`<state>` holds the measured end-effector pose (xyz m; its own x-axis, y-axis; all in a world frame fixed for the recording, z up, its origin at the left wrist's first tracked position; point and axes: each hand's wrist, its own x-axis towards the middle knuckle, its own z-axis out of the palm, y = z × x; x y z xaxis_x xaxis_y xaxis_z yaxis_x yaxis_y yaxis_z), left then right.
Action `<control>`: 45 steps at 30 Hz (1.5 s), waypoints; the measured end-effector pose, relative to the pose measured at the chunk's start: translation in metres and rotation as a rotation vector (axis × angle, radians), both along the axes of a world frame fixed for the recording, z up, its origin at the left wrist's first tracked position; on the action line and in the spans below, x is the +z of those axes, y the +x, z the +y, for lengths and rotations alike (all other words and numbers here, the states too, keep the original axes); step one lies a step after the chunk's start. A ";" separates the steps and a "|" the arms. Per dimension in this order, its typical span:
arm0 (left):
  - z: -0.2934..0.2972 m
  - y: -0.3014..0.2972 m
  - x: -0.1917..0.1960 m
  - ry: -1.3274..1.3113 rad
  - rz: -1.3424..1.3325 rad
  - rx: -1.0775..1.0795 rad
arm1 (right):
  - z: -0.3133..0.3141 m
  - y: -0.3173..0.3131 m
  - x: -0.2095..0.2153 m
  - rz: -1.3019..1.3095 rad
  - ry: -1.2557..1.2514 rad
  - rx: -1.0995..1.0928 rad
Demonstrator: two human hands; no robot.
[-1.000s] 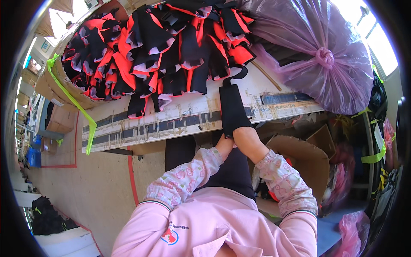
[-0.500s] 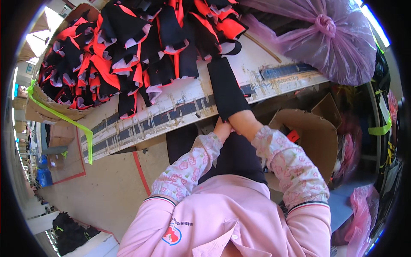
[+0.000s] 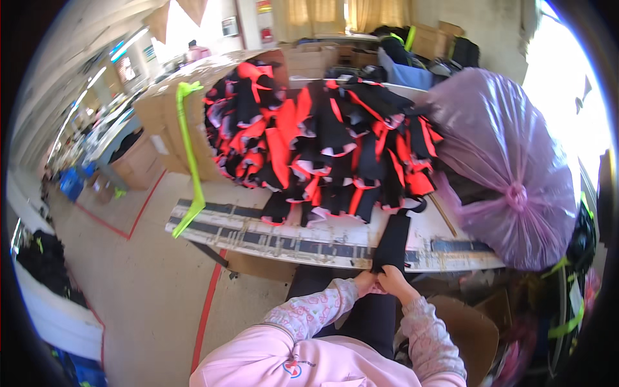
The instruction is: Stuffing and preparing fabric components of safety gear using a wooden tool to push material into sleeves.
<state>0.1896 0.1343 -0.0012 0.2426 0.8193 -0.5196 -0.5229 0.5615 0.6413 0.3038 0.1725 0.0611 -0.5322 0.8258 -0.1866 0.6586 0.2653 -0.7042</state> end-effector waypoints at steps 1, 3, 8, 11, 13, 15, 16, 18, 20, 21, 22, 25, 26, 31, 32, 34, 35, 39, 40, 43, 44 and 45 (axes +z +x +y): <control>0.001 -0.001 -0.004 0.035 -0.028 -0.029 | -0.004 -0.001 -0.004 -0.031 0.083 0.006; 0.003 0.000 -0.012 0.035 0.015 -0.006 | -0.011 -0.001 -0.014 -0.063 0.154 0.016; 0.002 0.001 -0.017 0.092 0.053 -0.132 | -0.003 -0.006 -0.032 -0.435 -0.092 0.019; 0.000 0.004 -0.010 0.099 0.042 0.015 | 0.014 -0.017 -0.024 -0.584 -0.093 0.127; -0.004 0.010 -0.008 0.164 -0.049 -0.028 | 0.014 -0.019 -0.007 -0.580 0.002 0.130; -0.009 0.014 -0.008 0.128 -0.074 0.018 | 0.018 -0.025 0.018 -0.784 -0.418 0.230; -0.009 0.017 -0.009 0.187 -0.022 0.058 | 0.006 -0.020 0.030 -0.719 -0.333 0.211; -0.013 0.018 -0.009 0.286 -0.024 0.147 | -0.023 -0.010 0.047 -0.392 0.370 0.281; -0.014 0.015 -0.007 0.180 0.085 0.170 | -0.031 0.010 0.060 -0.075 0.371 0.305; -0.013 0.015 -0.005 0.157 0.110 0.133 | -0.031 0.015 0.060 -0.052 0.615 0.163; -0.015 0.015 -0.003 0.102 0.088 0.178 | -0.031 0.019 0.057 0.006 0.892 0.045; -0.011 0.022 0.001 0.069 0.092 0.236 | -0.018 0.021 0.035 -0.110 0.770 0.158; -0.009 0.025 0.000 0.036 0.081 0.222 | -0.014 0.020 0.025 -0.165 0.712 0.236; -0.005 0.021 -0.003 -0.021 0.022 0.203 | -0.008 0.034 -0.012 0.128 0.685 0.133; -0.006 0.015 -0.001 -0.019 -0.009 0.174 | -0.008 0.037 -0.015 0.114 0.676 0.103; -0.009 -0.007 0.010 0.074 -0.139 -0.067 | -0.008 0.042 -0.019 0.195 0.675 0.130; -0.012 -0.018 0.018 0.090 -0.186 -0.100 | -0.007 0.043 -0.018 0.172 0.687 0.162; 0.004 -0.040 0.040 -0.131 -0.258 -0.165 | -0.006 0.044 -0.010 0.103 0.677 0.214; 0.006 -0.037 0.039 -0.201 -0.245 -0.196 | -0.005 0.043 -0.006 0.141 0.679 0.158; 0.008 -0.022 0.029 -0.179 -0.023 -0.158 | 0.004 0.042 0.005 0.274 0.046 0.045; 0.006 -0.017 0.025 -0.159 -0.059 -0.190 | 0.007 0.039 0.007 0.268 0.030 0.113; 0.002 -0.012 0.020 -0.134 0.000 -0.157 | 0.010 0.034 0.007 0.220 0.213 0.096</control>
<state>0.1771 0.1362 0.0183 0.3616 0.6948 -0.6217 -0.4222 0.7165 0.5553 0.3375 0.1828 0.0681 -0.6176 0.7783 0.1131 0.4617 0.4753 -0.7489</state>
